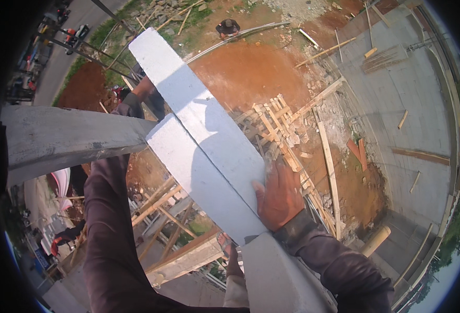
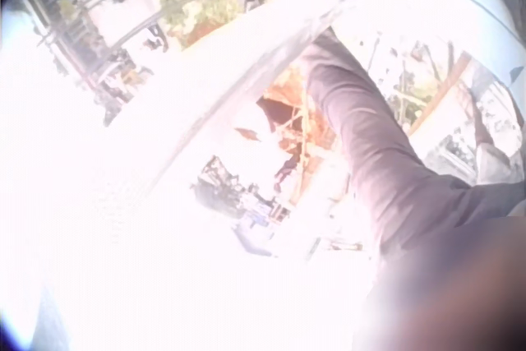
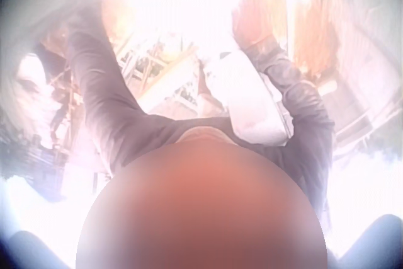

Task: The person picks up white rectangular blocks, applies mortar from a bucket using a trowel, and places the blocks onto a vertical structure. The person repeatedly scoops mortar, spreads it on the blocks, and aligns them on the structure.

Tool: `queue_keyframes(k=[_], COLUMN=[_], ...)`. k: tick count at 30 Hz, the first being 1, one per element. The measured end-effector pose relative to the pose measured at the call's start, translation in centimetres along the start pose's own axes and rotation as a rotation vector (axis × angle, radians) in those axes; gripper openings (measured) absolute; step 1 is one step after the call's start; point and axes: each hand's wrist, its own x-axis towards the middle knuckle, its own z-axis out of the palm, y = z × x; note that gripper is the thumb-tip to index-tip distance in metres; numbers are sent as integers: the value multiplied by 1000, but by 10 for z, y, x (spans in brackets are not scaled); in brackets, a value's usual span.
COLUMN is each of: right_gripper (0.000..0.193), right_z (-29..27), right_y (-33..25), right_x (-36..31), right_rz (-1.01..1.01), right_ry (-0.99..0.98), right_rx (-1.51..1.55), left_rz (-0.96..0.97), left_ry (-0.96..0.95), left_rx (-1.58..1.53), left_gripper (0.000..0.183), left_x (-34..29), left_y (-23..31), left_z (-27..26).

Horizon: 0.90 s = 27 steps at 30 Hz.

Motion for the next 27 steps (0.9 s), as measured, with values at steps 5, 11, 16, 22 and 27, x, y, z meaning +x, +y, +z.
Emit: queue_keyframes(k=[5,11,16,22,27], right_gripper=[47,49,51,55,56], right_z=[-1,-1,1,1,1], right_y=[-1,-1,1,2,2], right_x=[1,-1,-1,-1,1], right_rz=[-22,21,-10,43,13], right_ry=[-6,-36,-16,-51,-19], right_rx=[-23,17,7,64,67], left_rz=[85,119,132,139,-43], left_ry=[-23,-45,-65,-79,-115], left_rx=[-101,-159,-192,-234,-476], left_gripper=[24,20,17,13,15], left_x=[-11,-18,-18,-18,-16], left_y=[41,52,62,55,59], left_z=[-16,-22,-24,-20,-22])
